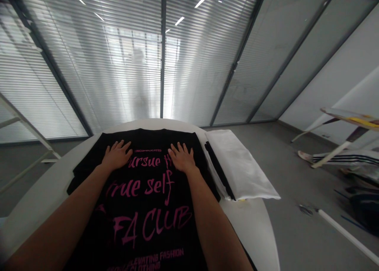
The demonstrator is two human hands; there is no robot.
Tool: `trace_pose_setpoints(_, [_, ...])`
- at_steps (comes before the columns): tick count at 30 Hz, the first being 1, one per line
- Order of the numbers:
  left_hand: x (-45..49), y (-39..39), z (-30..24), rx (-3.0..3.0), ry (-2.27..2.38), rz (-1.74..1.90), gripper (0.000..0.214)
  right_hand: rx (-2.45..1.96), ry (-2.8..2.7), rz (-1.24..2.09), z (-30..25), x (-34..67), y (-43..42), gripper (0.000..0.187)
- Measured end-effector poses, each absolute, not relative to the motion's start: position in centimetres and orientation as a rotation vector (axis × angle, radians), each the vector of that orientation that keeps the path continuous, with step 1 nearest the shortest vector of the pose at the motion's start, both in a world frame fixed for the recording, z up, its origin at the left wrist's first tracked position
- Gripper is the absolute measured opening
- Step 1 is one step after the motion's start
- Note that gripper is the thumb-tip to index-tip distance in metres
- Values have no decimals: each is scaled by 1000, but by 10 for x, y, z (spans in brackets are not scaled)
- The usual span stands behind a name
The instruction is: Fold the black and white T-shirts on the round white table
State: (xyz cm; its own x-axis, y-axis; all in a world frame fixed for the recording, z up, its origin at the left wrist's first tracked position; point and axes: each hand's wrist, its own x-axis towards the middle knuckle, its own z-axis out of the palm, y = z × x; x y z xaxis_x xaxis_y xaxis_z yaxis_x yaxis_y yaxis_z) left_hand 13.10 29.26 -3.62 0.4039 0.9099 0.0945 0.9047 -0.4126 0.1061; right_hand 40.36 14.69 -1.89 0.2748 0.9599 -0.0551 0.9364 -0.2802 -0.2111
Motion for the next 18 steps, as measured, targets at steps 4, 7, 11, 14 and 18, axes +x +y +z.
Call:
trace_pose_setpoints(4, [132,292,-36,2601,1683,217,63,-2385,-1777,235,-19,403,147,65])
trace_pose_setpoints(7, [132,292,-36,2582,1689,213,63,-2411,-1789,211,-20,403,148,64])
trace_pose_setpoints(11, [133,293,-35,2583,1690,220,63,-2442,-1797,197,-22,402,149,64])
trace_pose_setpoints(14, [133,293,-35,2573,1691,218,64,-2433,-1800,203,-24,402,150,65])
trace_pose_setpoints(18, [132,293,-36,2575,1684,230,63,-2435,-1810,226,-23,403,151,63])
